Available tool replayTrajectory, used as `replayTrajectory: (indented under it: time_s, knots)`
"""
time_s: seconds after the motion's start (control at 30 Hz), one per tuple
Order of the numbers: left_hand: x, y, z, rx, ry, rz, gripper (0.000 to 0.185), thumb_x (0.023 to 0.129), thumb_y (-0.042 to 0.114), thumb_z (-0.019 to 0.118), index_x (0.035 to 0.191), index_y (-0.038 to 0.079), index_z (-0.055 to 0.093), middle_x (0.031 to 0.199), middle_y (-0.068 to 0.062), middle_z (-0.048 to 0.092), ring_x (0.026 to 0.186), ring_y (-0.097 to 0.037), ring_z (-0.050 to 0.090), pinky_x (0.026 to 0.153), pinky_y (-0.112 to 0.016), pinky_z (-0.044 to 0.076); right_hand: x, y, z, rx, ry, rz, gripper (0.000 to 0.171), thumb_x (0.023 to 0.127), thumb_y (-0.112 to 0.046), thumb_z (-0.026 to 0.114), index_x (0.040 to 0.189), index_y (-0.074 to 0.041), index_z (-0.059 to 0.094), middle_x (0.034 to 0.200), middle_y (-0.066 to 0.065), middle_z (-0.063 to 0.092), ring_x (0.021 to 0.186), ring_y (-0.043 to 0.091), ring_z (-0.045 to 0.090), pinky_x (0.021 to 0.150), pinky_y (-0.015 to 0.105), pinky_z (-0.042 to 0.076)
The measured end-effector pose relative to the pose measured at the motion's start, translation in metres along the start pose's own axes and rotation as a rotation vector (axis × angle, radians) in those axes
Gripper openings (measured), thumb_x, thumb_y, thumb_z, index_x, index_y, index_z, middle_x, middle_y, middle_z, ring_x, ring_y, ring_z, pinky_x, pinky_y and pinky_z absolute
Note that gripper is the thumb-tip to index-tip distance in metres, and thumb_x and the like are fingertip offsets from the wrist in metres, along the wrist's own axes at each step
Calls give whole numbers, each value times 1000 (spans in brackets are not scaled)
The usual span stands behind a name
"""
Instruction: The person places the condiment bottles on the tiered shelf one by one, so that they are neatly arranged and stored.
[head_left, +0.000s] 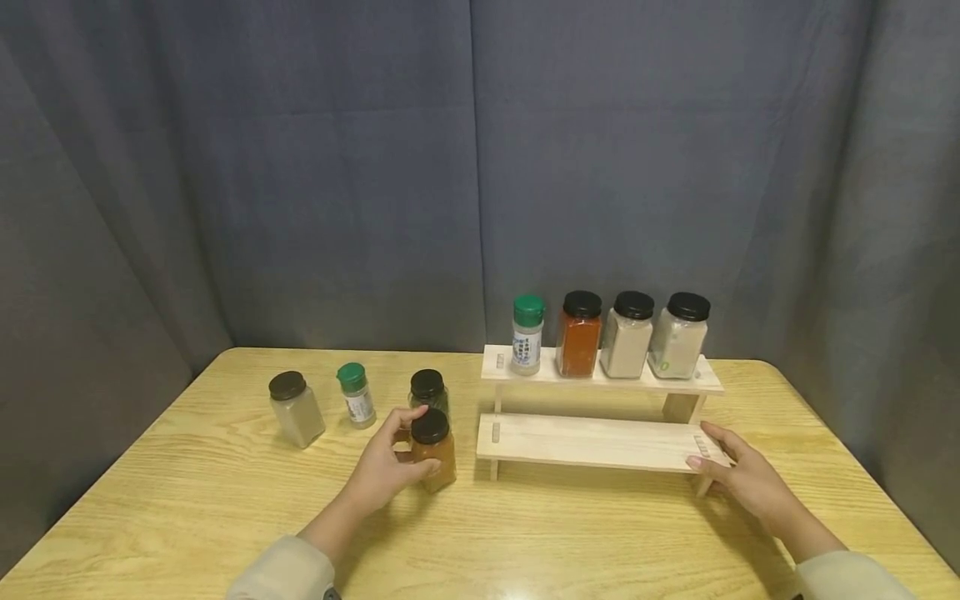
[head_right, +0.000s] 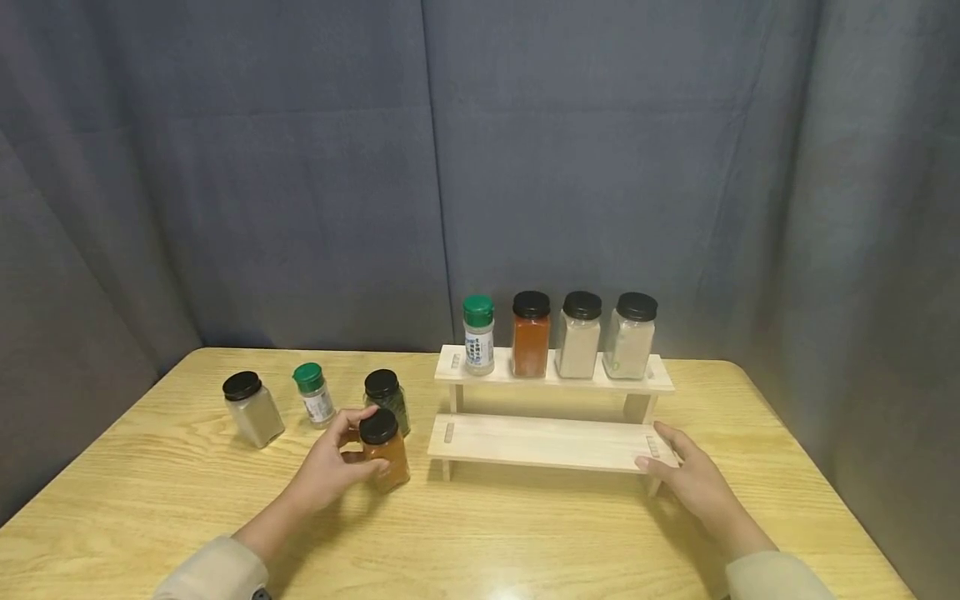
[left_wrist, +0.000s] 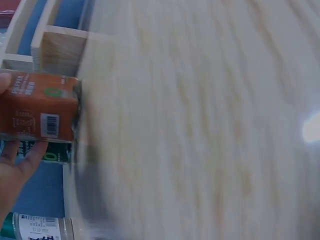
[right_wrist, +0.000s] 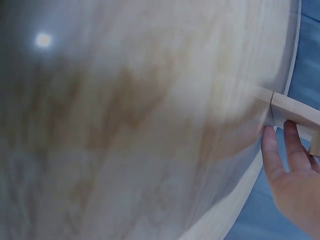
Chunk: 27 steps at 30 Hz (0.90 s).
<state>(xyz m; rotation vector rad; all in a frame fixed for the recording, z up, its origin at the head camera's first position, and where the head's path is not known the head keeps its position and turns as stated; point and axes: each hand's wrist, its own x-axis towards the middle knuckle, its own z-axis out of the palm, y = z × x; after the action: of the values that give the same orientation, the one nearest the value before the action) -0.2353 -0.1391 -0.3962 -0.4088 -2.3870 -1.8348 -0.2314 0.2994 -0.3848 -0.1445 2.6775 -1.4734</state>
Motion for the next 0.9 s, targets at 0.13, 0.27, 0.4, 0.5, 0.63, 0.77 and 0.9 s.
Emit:
replayTrajectory:
  time_s: [0.13,0.27,0.4,0.5,0.63,0.77,0.9]
  knots:
    - [-1,2,-1,-19,14,6,66,65,-1,73,122,15,44,106,-7,49,96,-23,47,79,-34,46,1,0,0,6,-5,-5,73,85,-26,54,134,7,11,133,35,11,111,46,33,82,42,43]
    - [-3,5,-3,-29,14,-12,66,65,-1,73,122,16,45,103,-8,51,95,-24,50,79,-34,46,1,0,0,4,-12,-3,74,85,-26,55,134,7,11,133,35,10,110,45,35,79,39,45]
    - [-1,8,-4,-14,15,-17,65,65,1,73,122,18,46,102,-6,53,92,-23,51,77,-32,46,0,-1,-1,-12,-15,-2,73,85,-26,54,134,7,10,132,36,10,109,47,36,78,39,46]
    - [-1,11,-5,-15,25,-21,65,65,1,73,122,20,47,101,-5,53,92,-22,51,76,-31,46,-1,-1,-1,-19,-16,-5,73,86,-27,54,134,7,10,132,36,10,109,48,34,78,40,45]
    - [-1,19,-7,-47,18,-23,65,66,1,73,121,21,47,102,-7,52,93,-23,51,77,-32,47,0,-1,-1,-12,-6,-11,73,85,-26,54,134,7,10,131,36,12,108,45,37,77,37,46]
    - [-2,28,-6,-63,10,-6,64,66,1,72,121,21,47,102,-8,52,93,-23,51,78,-32,46,0,-1,-1,-15,-4,-19,73,85,-26,54,134,8,11,131,36,13,107,44,38,77,36,47]
    - [0,36,-4,-69,2,30,64,67,2,72,122,19,47,102,-9,52,94,-22,50,78,-31,46,0,0,0,-12,-1,-15,73,85,-26,55,134,8,11,131,36,14,106,42,40,75,34,47]
